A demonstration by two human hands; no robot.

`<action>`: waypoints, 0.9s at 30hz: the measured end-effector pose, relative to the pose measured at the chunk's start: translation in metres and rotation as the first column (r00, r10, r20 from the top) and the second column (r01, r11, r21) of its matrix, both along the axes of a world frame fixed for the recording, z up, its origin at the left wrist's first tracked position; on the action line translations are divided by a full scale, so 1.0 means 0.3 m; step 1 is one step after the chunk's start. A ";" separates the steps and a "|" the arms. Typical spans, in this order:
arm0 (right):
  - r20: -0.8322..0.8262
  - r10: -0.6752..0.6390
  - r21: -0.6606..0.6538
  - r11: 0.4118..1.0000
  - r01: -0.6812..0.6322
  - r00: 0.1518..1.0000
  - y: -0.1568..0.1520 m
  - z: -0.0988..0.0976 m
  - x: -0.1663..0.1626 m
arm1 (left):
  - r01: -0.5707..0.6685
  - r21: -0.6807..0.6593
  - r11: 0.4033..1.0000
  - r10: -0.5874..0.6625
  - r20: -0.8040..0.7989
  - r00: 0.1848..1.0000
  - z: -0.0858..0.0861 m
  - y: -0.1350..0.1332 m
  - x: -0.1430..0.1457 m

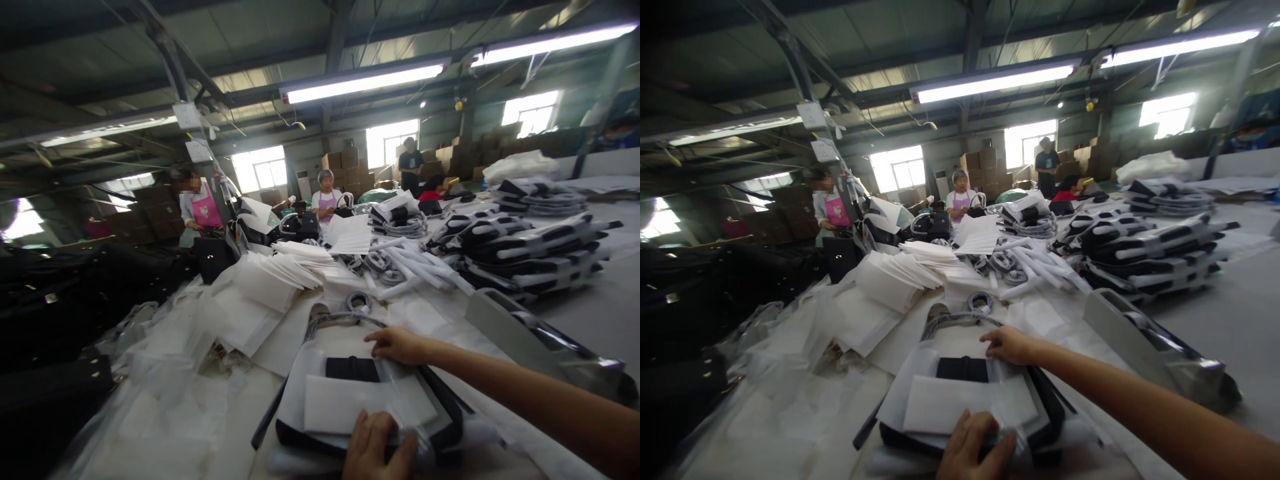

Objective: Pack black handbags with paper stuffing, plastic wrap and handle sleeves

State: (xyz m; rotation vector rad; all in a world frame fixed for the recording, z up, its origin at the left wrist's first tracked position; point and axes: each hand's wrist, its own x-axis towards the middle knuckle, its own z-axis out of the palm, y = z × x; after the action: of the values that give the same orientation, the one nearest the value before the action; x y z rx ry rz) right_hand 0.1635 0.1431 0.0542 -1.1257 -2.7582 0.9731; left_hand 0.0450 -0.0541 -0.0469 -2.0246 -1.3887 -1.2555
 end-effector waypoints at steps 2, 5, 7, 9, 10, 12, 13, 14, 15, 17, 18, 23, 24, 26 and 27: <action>-0.117 -0.068 0.121 0.989 0.082 0.991 -0.081 0.001 0.036 | 0.029 0.052 0.998 -0.030 0.016 0.999 0.000 0.004 -0.008; -0.251 -0.040 0.259 0.960 0.107 0.967 -0.254 -0.038 0.131 | 0.096 0.014 0.995 -0.096 0.005 0.995 0.037 -0.008 -0.032; -0.259 0.087 0.462 0.886 0.045 0.962 -0.359 -0.095 0.200 | 0.145 -0.119 0.982 -0.155 -0.073 0.985 0.088 -0.028 -0.063; -0.202 0.208 0.658 0.753 -0.024 0.957 -0.424 -0.167 0.250 | 0.137 -0.225 0.965 -0.186 -0.213 0.959 0.144 -0.049 -0.108; -0.167 0.247 0.734 0.677 -0.047 0.954 -0.439 -0.202 0.265 | 0.103 -0.255 0.961 -0.179 -0.294 0.939 0.171 -0.058 -0.138; -0.115 0.287 0.835 0.546 -0.064 0.951 -0.442 -0.257 0.274 | 0.007 -0.287 0.958 -0.139 -0.440 0.887 0.216 -0.070 -0.207; -0.102 0.295 0.863 0.502 -0.063 0.950 -0.434 -0.276 0.273 | -0.042 -0.300 0.953 -0.119 -0.498 0.859 0.236 -0.074 -0.246; -0.101 0.300 0.878 0.476 -0.057 0.949 -0.424 -0.287 0.269 | -0.089 -0.327 0.941 -0.109 -0.539 0.835 0.254 -0.075 -0.284; -0.106 0.308 0.884 0.464 -0.052 0.945 -0.412 -0.291 0.266 | -0.125 -0.368 0.921 -0.117 -0.570 0.814 0.271 -0.076 -0.321; -0.116 0.334 0.883 0.466 -0.057 0.936 -0.386 -0.281 0.265 | -0.162 -0.459 0.874 -0.166 -0.594 0.787 0.304 -0.074 -0.378; -0.112 0.349 0.880 0.469 -0.070 0.930 -0.370 -0.270 0.268 | -0.163 -0.498 0.851 -0.190 -0.583 0.790 0.318 -0.072 -0.395; -0.026 0.441 0.881 0.434 -0.188 0.897 -0.258 -0.199 0.316 | -0.074 -0.599 0.797 -0.208 -0.388 0.898 0.313 -0.053 -0.364; -0.014 0.450 0.879 0.430 -0.204 0.893 -0.234 -0.190 0.327 | -0.069 -0.591 0.804 -0.191 -0.366 0.911 0.293 -0.050 -0.345; -0.016 0.449 0.874 0.441 -0.206 0.893 -0.200 -0.185 0.346 | -0.091 -0.545 0.834 -0.138 -0.366 0.920 0.245 -0.048 -0.310; -0.030 0.440 0.869 0.455 -0.194 0.898 -0.195 -0.190 0.353 | -0.109 -0.511 0.853 -0.110 -0.379 0.919 0.220 -0.050 -0.297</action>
State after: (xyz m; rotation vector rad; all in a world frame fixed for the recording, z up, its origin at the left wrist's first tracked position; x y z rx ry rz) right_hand 0.2694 0.0847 -0.0028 -0.2656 -2.6410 -0.3319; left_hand -0.0440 -0.0691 0.0191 -2.4487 -1.6350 -0.4218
